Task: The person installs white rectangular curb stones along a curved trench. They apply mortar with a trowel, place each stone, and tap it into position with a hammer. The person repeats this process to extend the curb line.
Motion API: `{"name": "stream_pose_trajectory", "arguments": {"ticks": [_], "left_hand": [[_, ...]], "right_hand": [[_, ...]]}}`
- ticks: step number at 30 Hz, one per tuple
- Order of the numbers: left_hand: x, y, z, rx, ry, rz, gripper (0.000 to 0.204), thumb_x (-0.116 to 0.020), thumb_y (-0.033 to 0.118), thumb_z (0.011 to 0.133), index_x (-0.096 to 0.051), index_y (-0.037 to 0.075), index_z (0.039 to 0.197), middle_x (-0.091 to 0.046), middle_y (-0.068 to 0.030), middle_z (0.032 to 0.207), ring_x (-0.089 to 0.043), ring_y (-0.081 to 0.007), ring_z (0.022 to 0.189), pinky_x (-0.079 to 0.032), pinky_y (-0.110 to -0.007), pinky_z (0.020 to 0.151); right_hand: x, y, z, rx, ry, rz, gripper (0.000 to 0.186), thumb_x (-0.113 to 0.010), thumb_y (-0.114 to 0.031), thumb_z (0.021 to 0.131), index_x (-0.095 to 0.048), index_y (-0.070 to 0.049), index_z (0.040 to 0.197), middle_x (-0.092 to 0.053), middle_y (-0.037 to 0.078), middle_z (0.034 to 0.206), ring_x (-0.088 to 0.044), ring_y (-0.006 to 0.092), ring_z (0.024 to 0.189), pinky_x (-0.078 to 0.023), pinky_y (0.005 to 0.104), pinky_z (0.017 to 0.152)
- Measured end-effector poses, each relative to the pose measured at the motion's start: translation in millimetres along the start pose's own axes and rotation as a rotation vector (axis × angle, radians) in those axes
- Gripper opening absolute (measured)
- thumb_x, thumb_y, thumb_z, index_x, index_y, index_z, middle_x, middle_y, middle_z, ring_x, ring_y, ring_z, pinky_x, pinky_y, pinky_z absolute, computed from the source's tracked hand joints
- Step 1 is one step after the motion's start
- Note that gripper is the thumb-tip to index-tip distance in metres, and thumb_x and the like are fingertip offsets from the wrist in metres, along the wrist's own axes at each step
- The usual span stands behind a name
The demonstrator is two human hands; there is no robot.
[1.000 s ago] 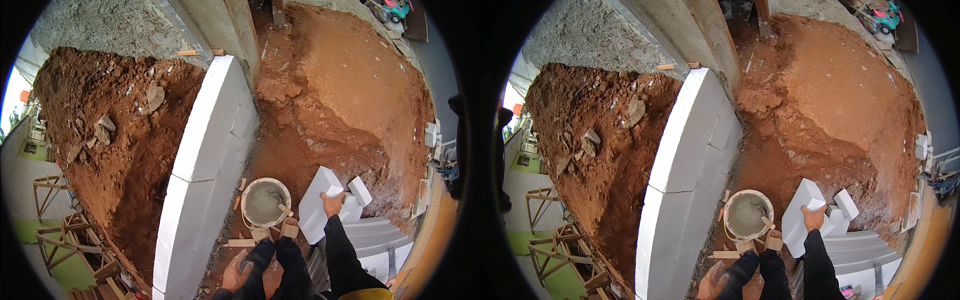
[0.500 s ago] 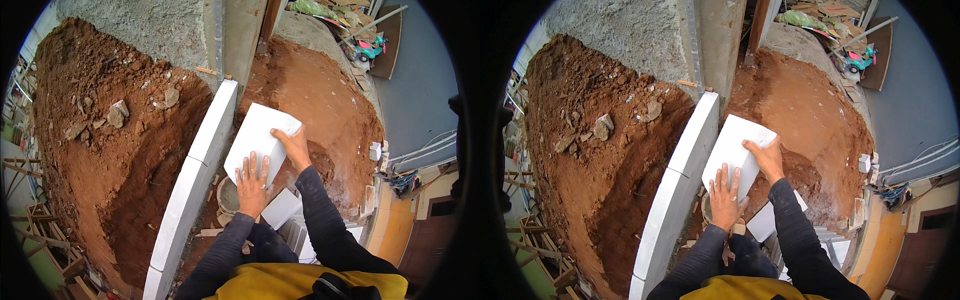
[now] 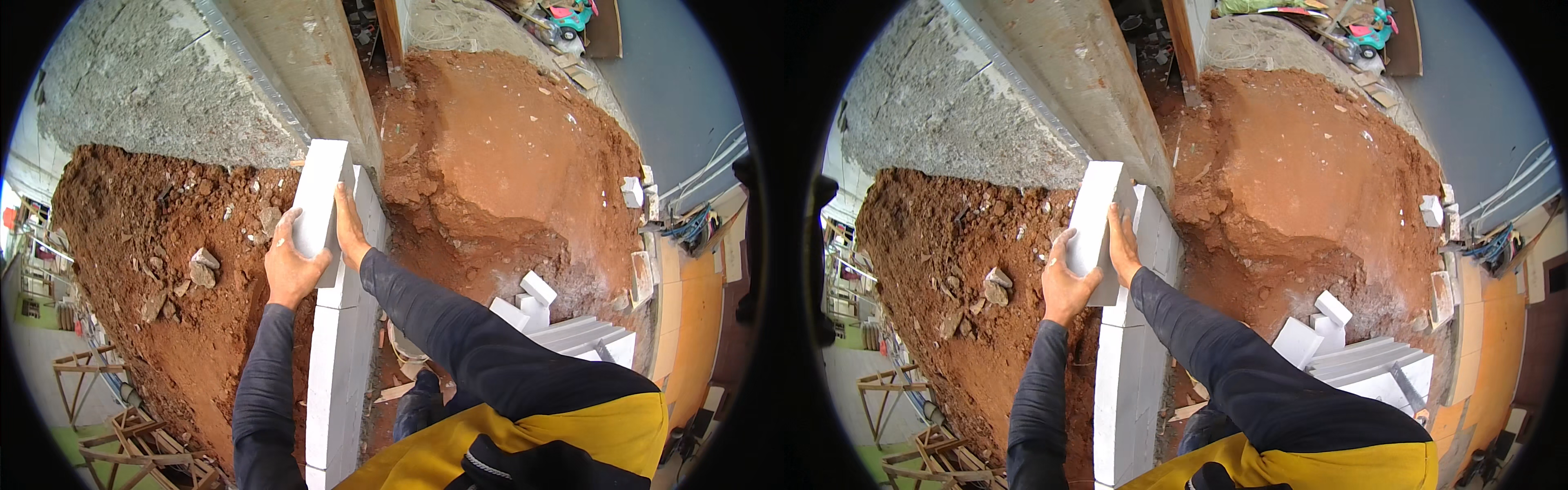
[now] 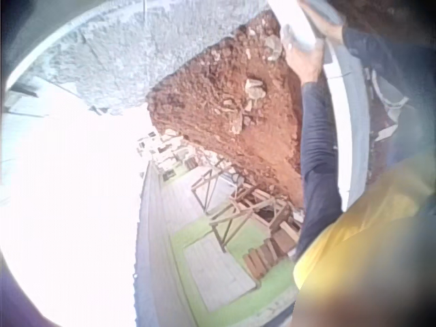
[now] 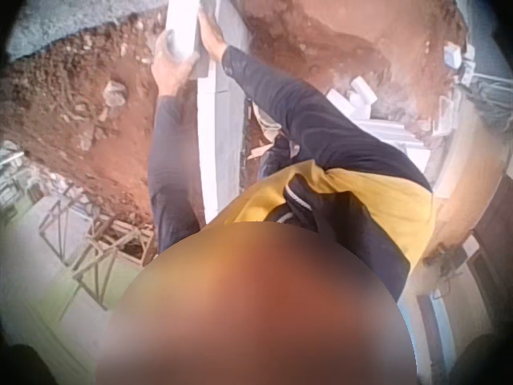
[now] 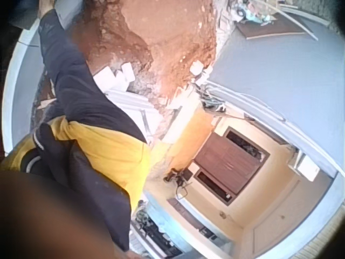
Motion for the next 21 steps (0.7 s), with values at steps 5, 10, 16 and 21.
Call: {"name": "stream_pose_trajectory", "arguments": {"ticks": [5,10,16,21], "left_hand": [[-22,-14,32,0.069,0.077,-0.101,0.082,-0.080,0.018,0.074,-0.052,0.004,0.150,-0.063,-0.0214,0.144,-0.067,-0.0330,0.127,-0.053,-0.042,0.110],[-40,-22,48,0.060,0.121,-0.078,0.081,-0.081,0.018,0.076,-0.052,0.000,0.149,-0.063,-0.0222,0.143,-0.065,-0.0335,0.128,-0.052,-0.042,0.111],[-50,-24,44,0.083,0.036,-0.089,0.081,-0.081,0.020,0.075,-0.052,0.000,0.148,-0.063,-0.0225,0.143,-0.065,-0.0339,0.129,-0.051,-0.043,0.111],[-70,-23,60,0.080,0.044,-0.065,0.082,-0.081,0.019,0.075,-0.051,0.000,0.149,-0.063,-0.0222,0.143,-0.065,-0.0342,0.128,-0.051,-0.044,0.111]], "right_hand": [[-9,4,46,0.018,0.025,-0.127,0.115,-0.035,-0.092,0.095,-0.006,-0.014,0.175,-0.016,0.036,0.172,-0.013,0.0519,0.161,-0.013,0.0590,0.131],[-9,11,70,-0.009,0.064,-0.178,0.118,-0.037,-0.094,0.091,-0.006,-0.017,0.175,-0.011,0.038,0.173,-0.009,0.0559,0.161,-0.010,0.0620,0.131],[2,26,64,-0.033,0.129,-0.156,0.117,-0.037,-0.094,0.091,-0.005,-0.019,0.175,-0.009,0.038,0.173,-0.008,0.0571,0.161,-0.011,0.0647,0.130],[16,27,84,-0.060,0.112,-0.179,0.116,-0.036,-0.095,0.091,-0.004,-0.021,0.175,-0.010,0.038,0.173,-0.008,0.0571,0.161,-0.012,0.0668,0.129]]}}
Point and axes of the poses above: each hand's wrist, its own z-axis towards the middle knuckle, its own x-axis out of the back of the hand, y = z × x, the point moved 4 cm from there along z, towards the middle knuckle
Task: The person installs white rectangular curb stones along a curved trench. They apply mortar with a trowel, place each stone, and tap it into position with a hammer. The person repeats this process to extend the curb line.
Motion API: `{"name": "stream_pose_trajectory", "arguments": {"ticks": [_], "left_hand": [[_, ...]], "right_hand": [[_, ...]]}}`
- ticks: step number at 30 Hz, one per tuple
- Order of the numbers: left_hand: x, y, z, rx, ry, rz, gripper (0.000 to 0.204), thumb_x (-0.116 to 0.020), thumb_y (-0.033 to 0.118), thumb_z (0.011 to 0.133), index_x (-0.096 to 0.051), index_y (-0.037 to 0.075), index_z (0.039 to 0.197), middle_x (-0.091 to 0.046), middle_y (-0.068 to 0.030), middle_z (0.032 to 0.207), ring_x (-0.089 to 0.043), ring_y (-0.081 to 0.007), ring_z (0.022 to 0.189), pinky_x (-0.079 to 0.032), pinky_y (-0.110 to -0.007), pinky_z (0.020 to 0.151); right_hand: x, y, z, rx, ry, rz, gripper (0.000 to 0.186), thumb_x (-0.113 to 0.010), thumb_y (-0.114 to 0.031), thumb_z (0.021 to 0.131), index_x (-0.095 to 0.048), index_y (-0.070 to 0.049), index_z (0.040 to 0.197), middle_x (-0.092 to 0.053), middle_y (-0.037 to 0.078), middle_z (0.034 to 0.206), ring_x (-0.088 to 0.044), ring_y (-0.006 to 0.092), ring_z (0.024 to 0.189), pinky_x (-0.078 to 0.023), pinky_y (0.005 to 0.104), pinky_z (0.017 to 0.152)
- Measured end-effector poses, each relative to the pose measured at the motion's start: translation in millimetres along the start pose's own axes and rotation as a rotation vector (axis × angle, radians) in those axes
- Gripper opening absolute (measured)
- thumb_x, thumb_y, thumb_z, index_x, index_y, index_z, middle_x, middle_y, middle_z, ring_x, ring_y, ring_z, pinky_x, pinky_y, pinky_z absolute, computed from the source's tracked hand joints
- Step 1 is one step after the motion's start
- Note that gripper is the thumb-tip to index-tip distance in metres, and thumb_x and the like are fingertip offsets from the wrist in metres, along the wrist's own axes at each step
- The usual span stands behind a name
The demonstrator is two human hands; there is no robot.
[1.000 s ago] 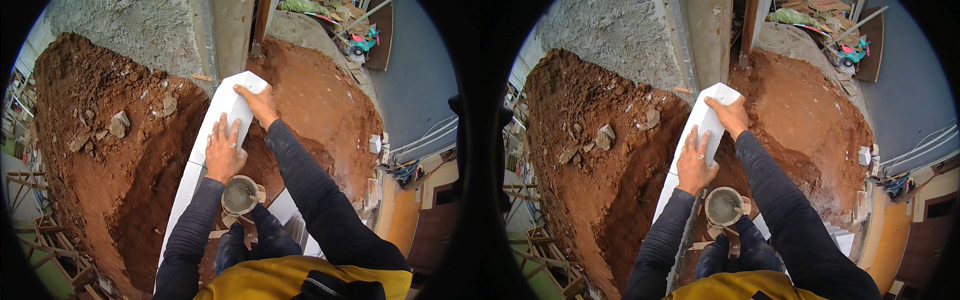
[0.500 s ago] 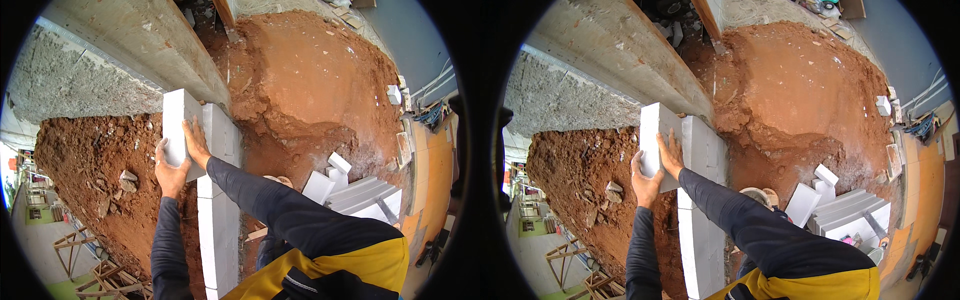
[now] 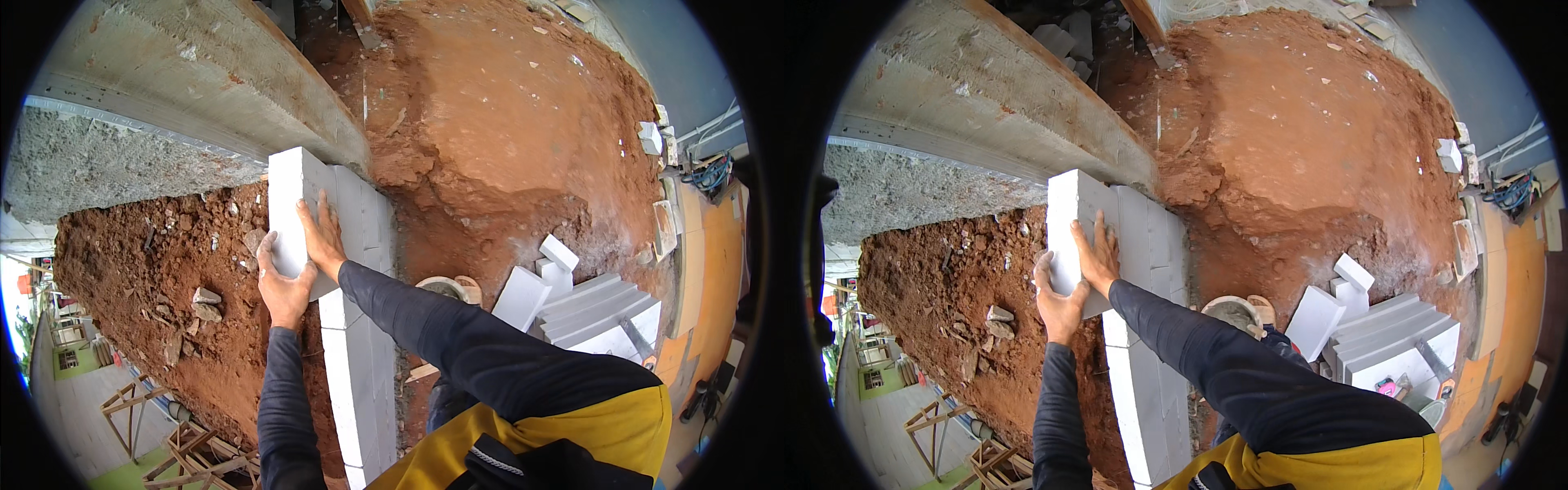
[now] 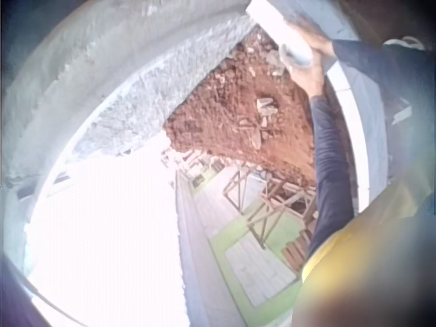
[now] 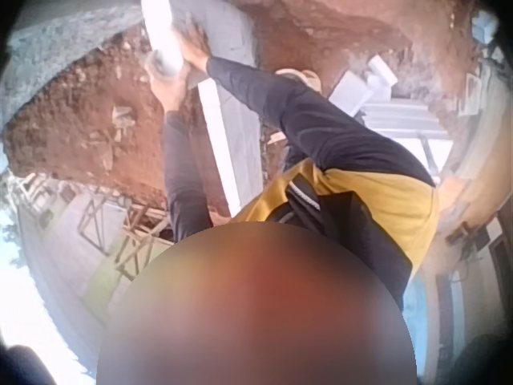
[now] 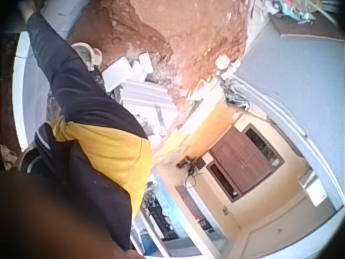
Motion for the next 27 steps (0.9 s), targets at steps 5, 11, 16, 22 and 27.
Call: {"name": "stream_pose_trajectory", "arguments": {"ticks": [5,11,16,22,27], "left_hand": [[-16,-3,12,0.037,-0.013,-0.014,0.084,-0.082,0.019,0.076,-0.049,0.000,0.151,-0.061,-0.0221,0.146,-0.062,-0.0340,0.133,-0.049,-0.044,0.114],[-14,-12,22,0.045,-0.034,-0.005,0.090,-0.081,0.020,0.077,-0.044,-0.001,0.156,-0.053,-0.0216,0.153,-0.053,-0.0347,0.143,-0.041,-0.044,0.122],[-8,-24,34,-0.020,-0.042,0.037,0.090,-0.081,0.020,0.077,-0.044,0.001,0.157,-0.053,-0.0213,0.157,-0.053,-0.0353,0.145,-0.043,-0.045,0.122],[-13,-30,29,-0.031,-0.068,0.126,0.092,-0.078,0.021,0.076,-0.042,0.003,0.159,-0.052,-0.0215,0.156,-0.053,-0.0377,0.144,-0.044,-0.047,0.121],[-12,-29,31,-0.020,-0.111,0.191,0.105,-0.074,0.020,0.076,-0.027,0.003,0.168,-0.040,-0.0265,0.165,-0.045,-0.0405,0.151,-0.042,-0.050,0.123]], "right_hand": [[10,-3,17,-0.026,-0.028,-0.057,0.117,-0.036,-0.096,0.090,-0.004,-0.022,0.175,-0.010,0.036,0.174,-0.008,0.0567,0.161,-0.013,0.0676,0.128],[5,-9,18,-0.052,-0.033,-0.041,0.120,-0.038,-0.097,0.088,-0.001,-0.024,0.175,-0.004,0.034,0.176,-0.004,0.0581,0.160,-0.012,0.0713,0.127],[-4,-10,20,-0.063,-0.027,-0.009,0.119,-0.040,-0.096,0.089,0.000,-0.024,0.175,-0.001,0.034,0.176,-0.001,0.0592,0.160,-0.011,0.0717,0.127],[1,-5,20,-0.006,-0.071,-0.039,0.114,-0.040,-0.092,0.092,0.000,-0.024,0.175,-0.002,0.037,0.174,0.000,0.0606,0.159,-0.010,0.0703,0.128],[22,1,26,0.047,-0.161,0.078,0.109,-0.030,-0.085,0.100,-0.009,-0.008,0.173,-0.011,0.033,0.175,-0.010,0.0485,0.163,-0.013,0.0554,0.132]]}}
Point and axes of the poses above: each hand's wrist, its own z-axis towards the middle knuckle, its own x-axis out of the back of the hand, y = z × x, the point moved 4 cm from there along z, towards the middle knuckle
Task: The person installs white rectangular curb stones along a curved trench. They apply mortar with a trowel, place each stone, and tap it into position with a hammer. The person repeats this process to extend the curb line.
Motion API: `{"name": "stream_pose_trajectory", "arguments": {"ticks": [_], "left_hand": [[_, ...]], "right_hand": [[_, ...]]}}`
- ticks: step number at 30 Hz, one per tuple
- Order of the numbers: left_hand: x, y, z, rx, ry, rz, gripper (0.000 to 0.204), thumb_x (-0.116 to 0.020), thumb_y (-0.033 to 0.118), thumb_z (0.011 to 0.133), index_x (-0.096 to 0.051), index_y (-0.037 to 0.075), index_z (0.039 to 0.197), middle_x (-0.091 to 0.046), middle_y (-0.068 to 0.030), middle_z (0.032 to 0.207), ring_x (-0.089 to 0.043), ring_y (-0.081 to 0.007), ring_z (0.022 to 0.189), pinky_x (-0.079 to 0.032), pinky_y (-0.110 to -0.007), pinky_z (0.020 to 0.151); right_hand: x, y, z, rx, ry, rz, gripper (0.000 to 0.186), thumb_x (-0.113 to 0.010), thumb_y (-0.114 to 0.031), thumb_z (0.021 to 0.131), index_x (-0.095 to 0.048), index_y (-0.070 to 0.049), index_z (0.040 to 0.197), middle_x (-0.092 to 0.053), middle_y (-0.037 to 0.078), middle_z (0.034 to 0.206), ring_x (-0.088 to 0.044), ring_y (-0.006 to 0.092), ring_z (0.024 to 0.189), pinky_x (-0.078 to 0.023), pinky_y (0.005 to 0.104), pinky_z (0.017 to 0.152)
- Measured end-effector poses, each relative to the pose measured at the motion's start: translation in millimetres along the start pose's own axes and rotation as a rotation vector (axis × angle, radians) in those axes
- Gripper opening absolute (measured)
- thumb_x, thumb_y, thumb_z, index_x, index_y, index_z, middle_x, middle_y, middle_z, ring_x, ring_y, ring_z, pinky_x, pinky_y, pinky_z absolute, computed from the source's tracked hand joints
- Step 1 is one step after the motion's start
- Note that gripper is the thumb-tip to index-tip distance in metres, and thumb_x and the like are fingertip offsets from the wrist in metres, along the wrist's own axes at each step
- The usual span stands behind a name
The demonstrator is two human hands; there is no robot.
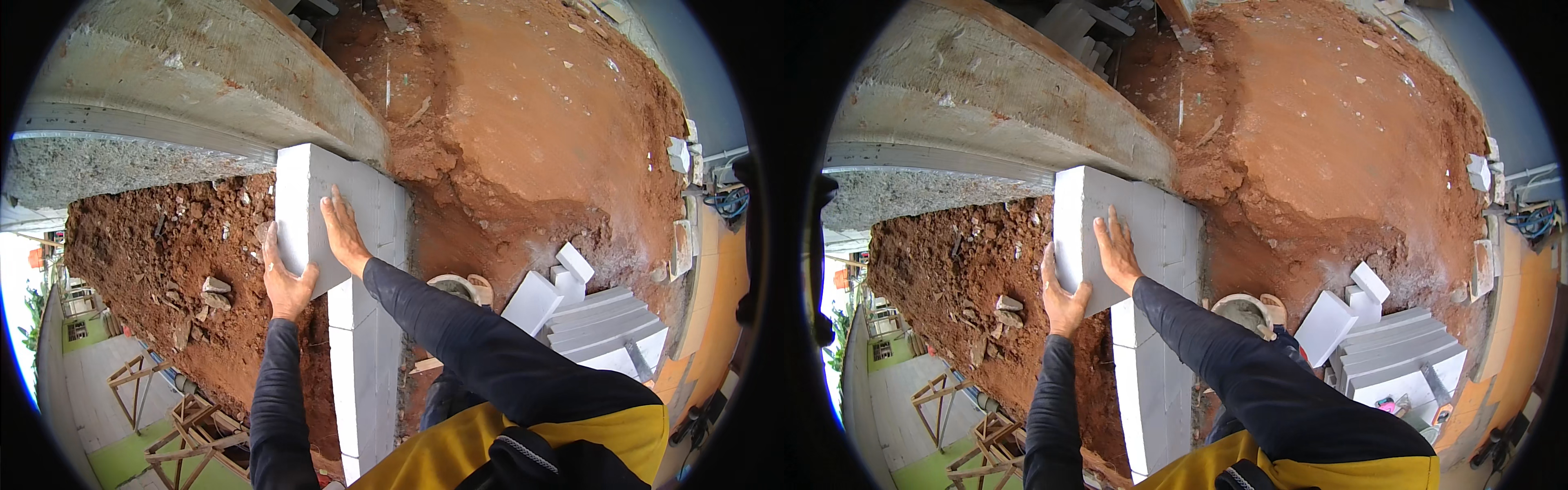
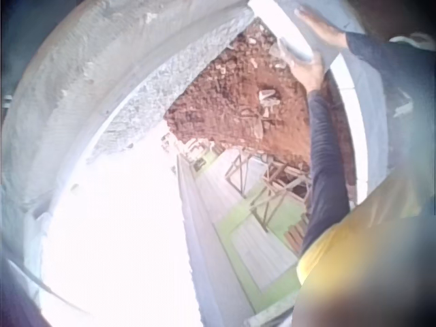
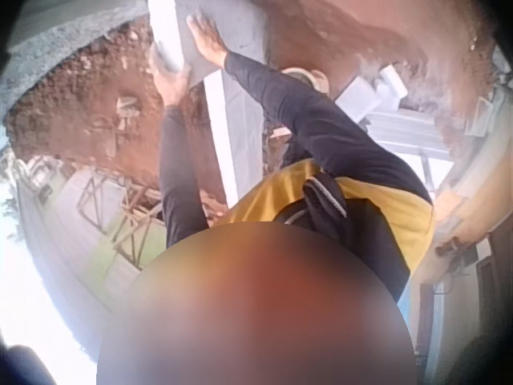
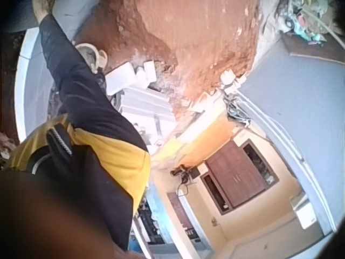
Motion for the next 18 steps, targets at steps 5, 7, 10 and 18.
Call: {"name": "stream_pose_trajectory", "arguments": {"ticks": [5,7,10,18], "left_hand": [[6,-8,17,0.148,-0.266,-0.075,0.124,-0.082,0.031,0.075,-0.010,0.001,0.171,-0.033,-0.0321,0.168,-0.038,-0.0400,0.156,-0.038,-0.048,0.127],[9,-5,36,0.134,-0.303,0.062,0.131,-0.087,0.044,0.075,-0.010,-0.005,0.170,-0.037,-0.0334,0.166,-0.039,-0.0407,0.155,-0.038,-0.046,0.127],[3,7,67,0.162,-0.286,0.133,0.133,-0.089,0.056,0.074,-0.018,-0.008,0.167,-0.044,-0.0336,0.161,-0.052,-0.0423,0.146,-0.043,-0.045,0.123],[-28,7,112,0.254,-0.226,0.111,0.134,-0.084,0.074,0.072,-0.033,-0.013,0.160,-0.058,-0.0372,0.146,-0.065,-0.0459,0.130,-0.056,-0.044,0.109]], "right_hand": [[59,50,-3,-0.097,0.001,0.153,0.095,-0.035,-0.074,0.108,-0.028,-0.001,0.168,-0.028,0.022,0.175,-0.028,0.0363,0.161,-0.031,0.0534,0.128],[108,90,-13,-0.257,0.059,0.036,0.079,-0.049,-0.059,0.111,-0.037,-0.004,0.166,-0.044,0.022,0.167,-0.043,0.0367,0.153,-0.042,0.0523,0.119],[215,156,-60,-0.403,0.171,0.068,0.061,-0.066,-0.024,0.103,-0.049,-0.005,0.159,-0.060,0.015,0.152,-0.060,0.0303,0.134,-0.052,0.0482,0.104],[548,174,-319,-0.528,0.701,-0.162,0.049,-0.052,-0.003,0.094,-0.054,-0.005,0.143,-0.070,0.013,0.095,-0.070,0.0220,0.082,-0.059,0.0407,0.073]]}}
Point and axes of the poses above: each hand's wrist, its own z-axis towards the middle knuckle, its own x-axis out of the back of the hand, y = z × x, the point moved 4 cm from there along z, towards the middle knuckle
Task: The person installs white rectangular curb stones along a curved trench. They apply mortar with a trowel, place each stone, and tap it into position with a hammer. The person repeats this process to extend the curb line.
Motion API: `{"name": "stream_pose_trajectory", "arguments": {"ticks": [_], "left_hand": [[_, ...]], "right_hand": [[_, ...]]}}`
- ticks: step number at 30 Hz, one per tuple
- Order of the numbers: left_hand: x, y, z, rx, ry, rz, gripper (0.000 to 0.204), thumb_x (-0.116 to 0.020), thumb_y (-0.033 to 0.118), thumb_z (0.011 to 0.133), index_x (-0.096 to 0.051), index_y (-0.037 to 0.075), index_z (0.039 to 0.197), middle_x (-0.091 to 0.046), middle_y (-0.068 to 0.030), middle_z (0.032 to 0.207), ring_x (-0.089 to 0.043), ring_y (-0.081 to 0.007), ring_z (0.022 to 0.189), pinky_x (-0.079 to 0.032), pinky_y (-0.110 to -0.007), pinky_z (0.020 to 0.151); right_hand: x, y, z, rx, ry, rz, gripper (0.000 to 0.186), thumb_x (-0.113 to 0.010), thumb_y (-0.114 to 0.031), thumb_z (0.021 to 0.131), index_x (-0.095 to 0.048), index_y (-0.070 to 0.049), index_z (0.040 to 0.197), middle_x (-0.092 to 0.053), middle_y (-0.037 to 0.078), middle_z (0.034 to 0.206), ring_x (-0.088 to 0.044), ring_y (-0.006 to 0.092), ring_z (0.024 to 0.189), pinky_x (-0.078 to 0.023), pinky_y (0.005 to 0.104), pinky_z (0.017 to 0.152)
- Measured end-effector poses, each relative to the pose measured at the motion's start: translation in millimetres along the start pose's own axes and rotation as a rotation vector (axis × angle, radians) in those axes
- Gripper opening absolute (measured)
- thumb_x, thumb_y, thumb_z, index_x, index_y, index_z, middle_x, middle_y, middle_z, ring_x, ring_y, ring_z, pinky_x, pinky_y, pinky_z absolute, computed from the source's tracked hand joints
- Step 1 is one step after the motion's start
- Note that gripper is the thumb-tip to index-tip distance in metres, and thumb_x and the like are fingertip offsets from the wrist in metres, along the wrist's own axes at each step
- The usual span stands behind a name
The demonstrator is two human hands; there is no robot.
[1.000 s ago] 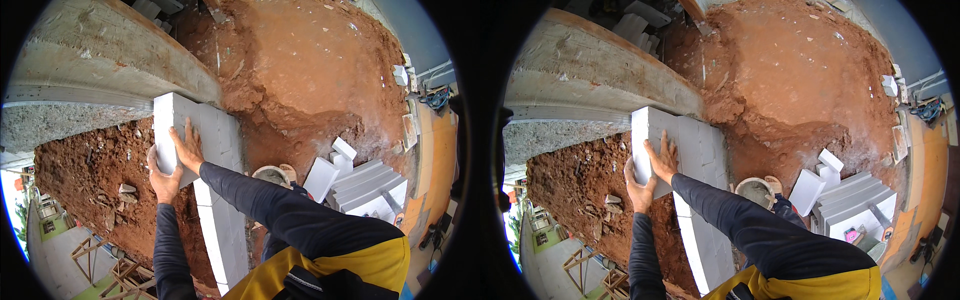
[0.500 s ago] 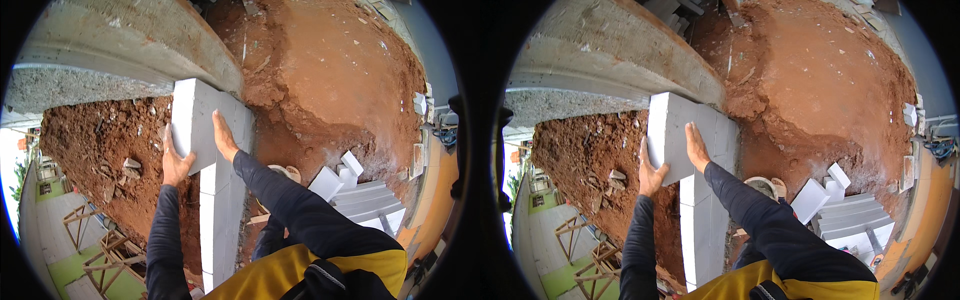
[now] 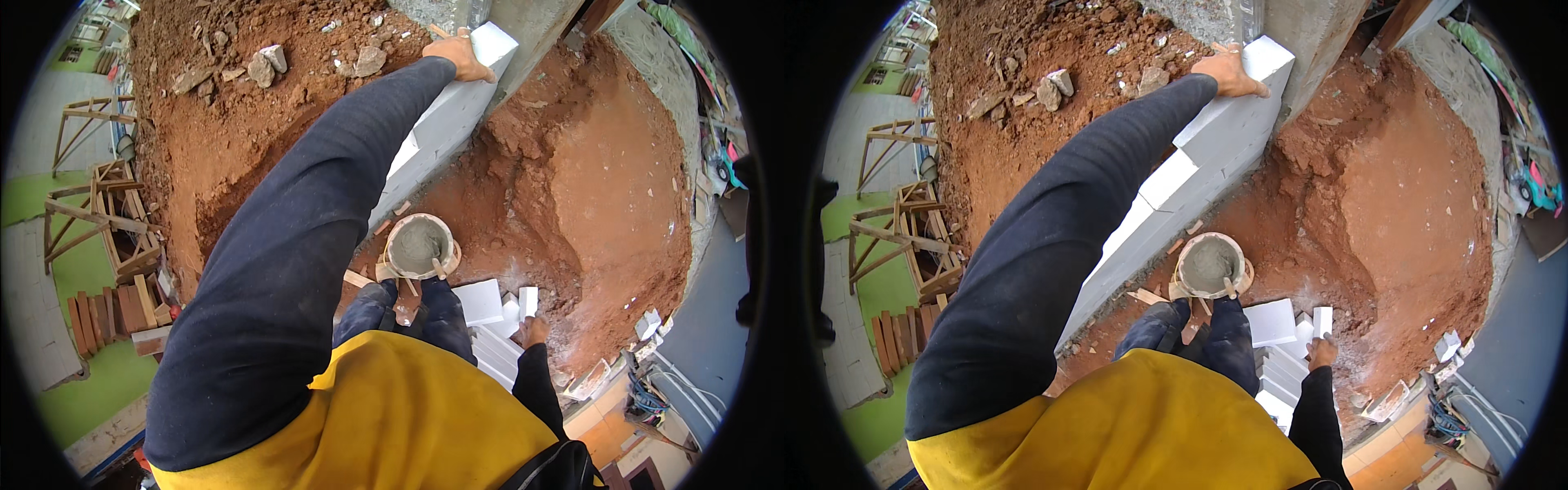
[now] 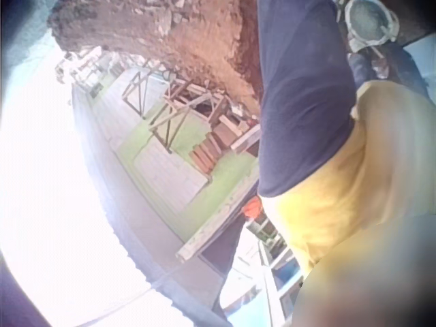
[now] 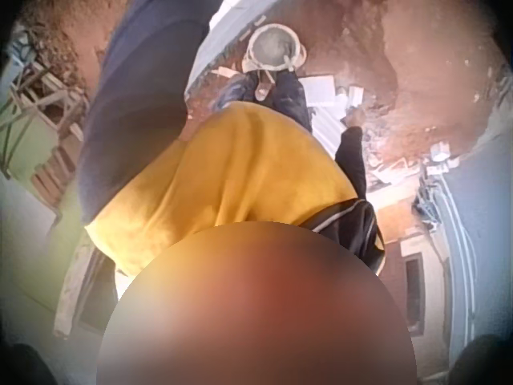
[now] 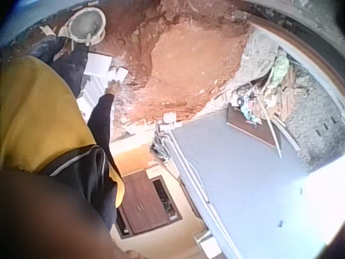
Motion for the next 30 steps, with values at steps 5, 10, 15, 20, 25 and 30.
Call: {"name": "stream_pose_trajectory", "arguments": {"ticks": [5,10,15,20,25,30], "left_hand": [[4,-27,42,-0.167,-0.087,-0.295,0.119,-0.076,0.078,0.077,-0.047,-0.006,0.157,-0.057,-0.0361,0.148,-0.061,-0.0484,0.135,-0.054,-0.052,0.109],[35,-81,49,-0.338,0.000,-0.077,0.084,-0.061,0.071,0.098,-0.064,0.003,0.148,-0.059,-0.0309,0.150,-0.058,-0.0419,0.140,-0.047,-0.054,0.117],[55,-88,-20,-0.245,-0.009,-0.025,0.073,-0.058,0.062,0.104,-0.065,0.002,0.146,-0.066,-0.0291,0.142,-0.063,-0.0429,0.135,-0.047,-0.050,0.116],[46,-26,-31,-0.224,0.023,-0.051,0.124,-0.069,0.087,0.080,-0.051,-0.013,0.150,-0.061,-0.0369,0.144,-0.065,-0.0442,0.133,-0.049,-0.046,0.116],[26,29,10,-0.062,0.012,0.158,0.134,-0.072,0.088,0.073,-0.043,-0.013,0.156,-0.056,-0.0300,0.154,-0.062,-0.0401,0.138,-0.049,-0.046,0.116],[5,23,51,0.011,0.040,0.181,0.128,-0.083,0.071,0.073,-0.039,-0.017,0.155,-0.055,-0.0320,0.154,-0.060,-0.0422,0.139,-0.047,-0.043,0.118]], "right_hand": [[122,29,-84,0.071,0.206,-0.097,0.031,-0.056,-0.011,0.098,-0.064,-0.007,0.127,-0.071,0.010,0.095,-0.069,0.0233,0.076,-0.058,0.0393,0.065],[149,86,-132,0.127,0.329,-0.131,0.011,-0.067,-0.013,0.101,-0.067,-0.003,0.105,-0.063,0.005,0.073,-0.060,0.0159,0.059,-0.049,0.0321,0.053],[121,118,-141,0.497,0.362,-0.626,0.039,-0.071,-0.004,0.083,-0.070,0.004,0.121,-0.070,0.013,0.085,-0.065,0.0210,0.062,-0.054,0.0336,0.061],[70,123,-193,0.285,0.209,-0.273,0.045,-0.071,0.002,0.087,-0.064,0.014,0.130,-0.072,0.013,0.084,-0.068,0.0188,0.067,-0.056,0.0305,0.060],[50,161,-252,0.141,0.253,-0.124,0.030,-0.071,-0.013,0.100,-0.074,0.009,0.119,-0.074,0.015,0.078,-0.073,0.0208,0.066,-0.061,0.0332,0.064],[74,289,-290,-0.298,0.303,-0.035,0.032,-0.074,-0.023,0.100,-0.076,0.007,0.111,-0.074,0.010,0.078,-0.066,0.0177,0.062,-0.054,0.0340,0.060]]}}
Point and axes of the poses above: each hand's wrist, its own z-axis towards the middle knuckle, its own x-axis out of the back of the hand, y = z × x, the point moved 4 cm from there along z, towards the middle knuckle
